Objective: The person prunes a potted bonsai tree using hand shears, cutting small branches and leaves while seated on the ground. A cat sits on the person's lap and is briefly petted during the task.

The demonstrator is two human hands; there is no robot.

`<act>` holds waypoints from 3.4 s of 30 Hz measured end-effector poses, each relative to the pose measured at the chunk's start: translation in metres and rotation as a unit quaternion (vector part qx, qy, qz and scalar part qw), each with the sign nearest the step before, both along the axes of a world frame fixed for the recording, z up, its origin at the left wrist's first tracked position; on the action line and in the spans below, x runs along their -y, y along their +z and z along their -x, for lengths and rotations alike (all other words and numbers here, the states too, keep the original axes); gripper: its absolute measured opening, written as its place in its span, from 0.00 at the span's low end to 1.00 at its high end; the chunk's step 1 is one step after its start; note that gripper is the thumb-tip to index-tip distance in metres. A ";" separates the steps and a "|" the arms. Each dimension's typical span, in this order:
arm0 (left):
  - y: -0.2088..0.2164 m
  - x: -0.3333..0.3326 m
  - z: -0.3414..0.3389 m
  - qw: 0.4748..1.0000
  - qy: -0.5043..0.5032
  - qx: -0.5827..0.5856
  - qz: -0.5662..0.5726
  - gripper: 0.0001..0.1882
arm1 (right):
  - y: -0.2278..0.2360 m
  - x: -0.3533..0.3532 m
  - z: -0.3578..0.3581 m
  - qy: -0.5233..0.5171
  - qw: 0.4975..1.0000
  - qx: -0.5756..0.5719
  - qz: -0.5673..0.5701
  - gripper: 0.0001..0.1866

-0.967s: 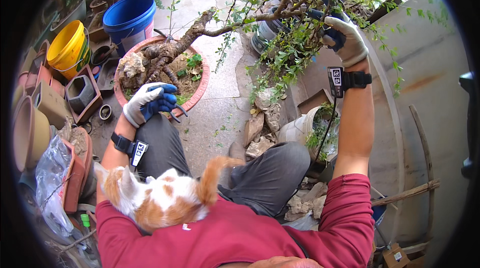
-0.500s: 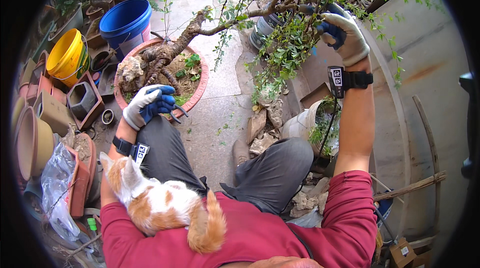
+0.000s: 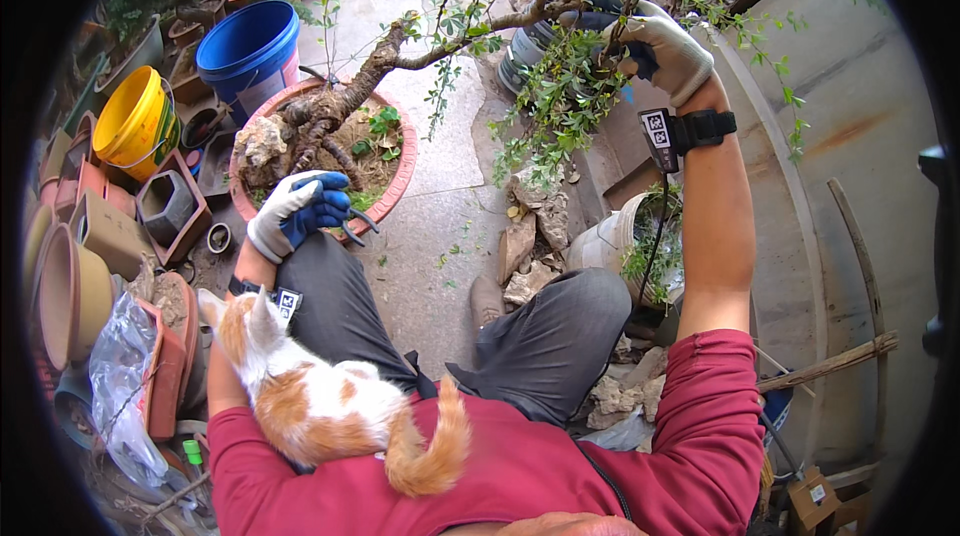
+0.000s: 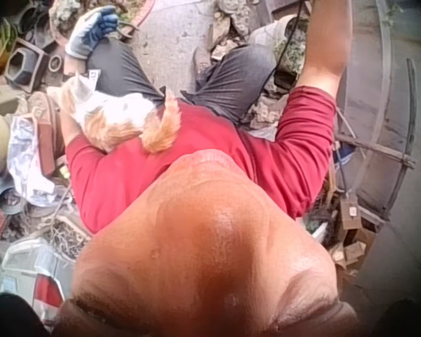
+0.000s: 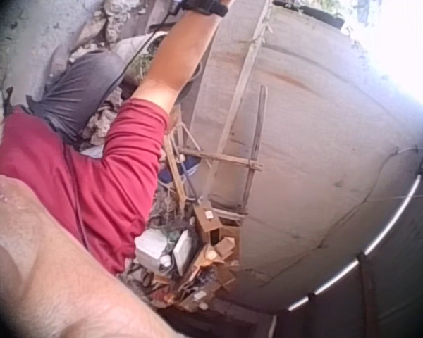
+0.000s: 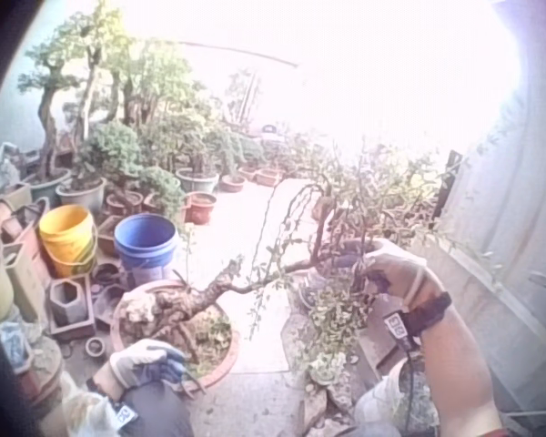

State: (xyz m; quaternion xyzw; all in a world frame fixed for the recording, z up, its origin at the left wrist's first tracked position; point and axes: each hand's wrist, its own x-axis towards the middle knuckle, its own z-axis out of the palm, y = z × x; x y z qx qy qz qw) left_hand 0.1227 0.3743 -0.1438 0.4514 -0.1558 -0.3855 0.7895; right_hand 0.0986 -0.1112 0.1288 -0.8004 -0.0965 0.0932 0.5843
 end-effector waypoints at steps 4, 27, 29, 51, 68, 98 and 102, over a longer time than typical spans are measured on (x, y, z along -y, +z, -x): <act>-0.002 0.000 -0.001 1.000 -0.001 0.000 -0.001 0.26 | -0.009 0.001 -0.005 -0.020 0.999 0.023 0.025 0.29; -0.005 0.000 -0.003 1.000 -0.012 0.013 0.012 0.28 | -0.157 -0.169 0.108 -0.234 0.957 0.168 -0.037 0.16; -0.005 0.001 -0.002 1.000 -0.005 0.017 0.011 0.28 | -0.163 -0.183 0.073 -0.278 0.928 0.119 -0.217 0.15; -0.010 -0.012 -0.001 0.999 0.003 -0.004 0.038 0.27 | -0.153 -0.141 -0.055 -0.459 0.676 0.169 -0.552 0.15; -0.009 -0.009 -0.001 1.000 0.010 0.001 0.020 0.27 | -0.167 -0.127 -0.085 -0.159 0.695 0.085 -0.696 0.15; -0.013 -0.013 -0.008 0.999 -0.016 0.024 0.021 0.29 | -0.236 -0.177 0.011 -0.287 0.887 0.049 -0.359 0.11; -0.012 -0.012 -0.011 0.997 -0.044 0.049 0.046 0.27 | -0.262 -0.191 0.023 -0.274 0.927 0.041 -0.252 0.11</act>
